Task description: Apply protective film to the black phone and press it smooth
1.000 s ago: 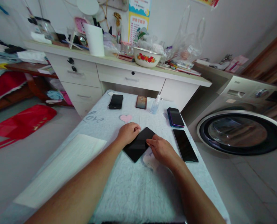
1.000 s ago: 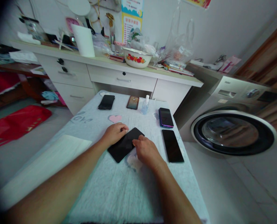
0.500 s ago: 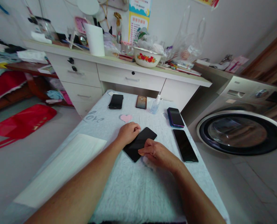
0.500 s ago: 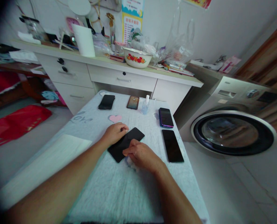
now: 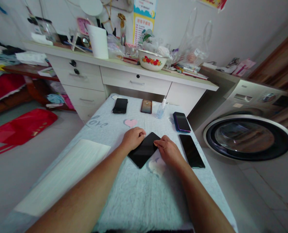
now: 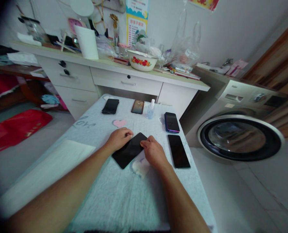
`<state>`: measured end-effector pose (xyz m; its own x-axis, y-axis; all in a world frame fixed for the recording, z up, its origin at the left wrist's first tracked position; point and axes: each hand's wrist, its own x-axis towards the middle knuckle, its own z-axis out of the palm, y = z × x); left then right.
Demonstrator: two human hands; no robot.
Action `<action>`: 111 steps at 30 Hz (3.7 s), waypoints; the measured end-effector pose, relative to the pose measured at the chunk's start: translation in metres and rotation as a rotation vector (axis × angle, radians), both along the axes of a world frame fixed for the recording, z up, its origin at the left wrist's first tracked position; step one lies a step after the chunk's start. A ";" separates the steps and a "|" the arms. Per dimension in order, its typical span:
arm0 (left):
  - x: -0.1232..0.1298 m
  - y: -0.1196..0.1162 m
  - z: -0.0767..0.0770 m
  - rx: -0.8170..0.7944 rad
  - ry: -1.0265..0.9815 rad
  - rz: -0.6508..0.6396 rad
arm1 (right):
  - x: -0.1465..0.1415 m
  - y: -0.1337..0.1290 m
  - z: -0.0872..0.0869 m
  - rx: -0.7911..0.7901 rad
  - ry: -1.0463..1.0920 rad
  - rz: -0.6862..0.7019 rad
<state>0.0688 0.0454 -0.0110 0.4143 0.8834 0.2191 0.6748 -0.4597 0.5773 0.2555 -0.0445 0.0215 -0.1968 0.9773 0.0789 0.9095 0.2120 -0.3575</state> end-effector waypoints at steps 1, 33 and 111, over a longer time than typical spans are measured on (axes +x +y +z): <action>0.000 0.000 0.000 0.000 0.000 -0.002 | 0.000 0.001 0.000 0.000 -0.015 -0.036; 0.000 0.003 -0.004 0.003 0.004 -0.006 | -0.022 -0.006 -0.001 -0.013 -0.015 0.211; -0.003 0.001 -0.002 -0.016 -0.004 -0.075 | -0.007 0.001 0.002 0.037 -0.086 -0.016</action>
<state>0.0661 0.0463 -0.0133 0.4781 0.8535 0.2071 0.6365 -0.4992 0.5879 0.2488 -0.0432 0.0230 -0.1892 0.9770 0.0988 0.9397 0.2093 -0.2704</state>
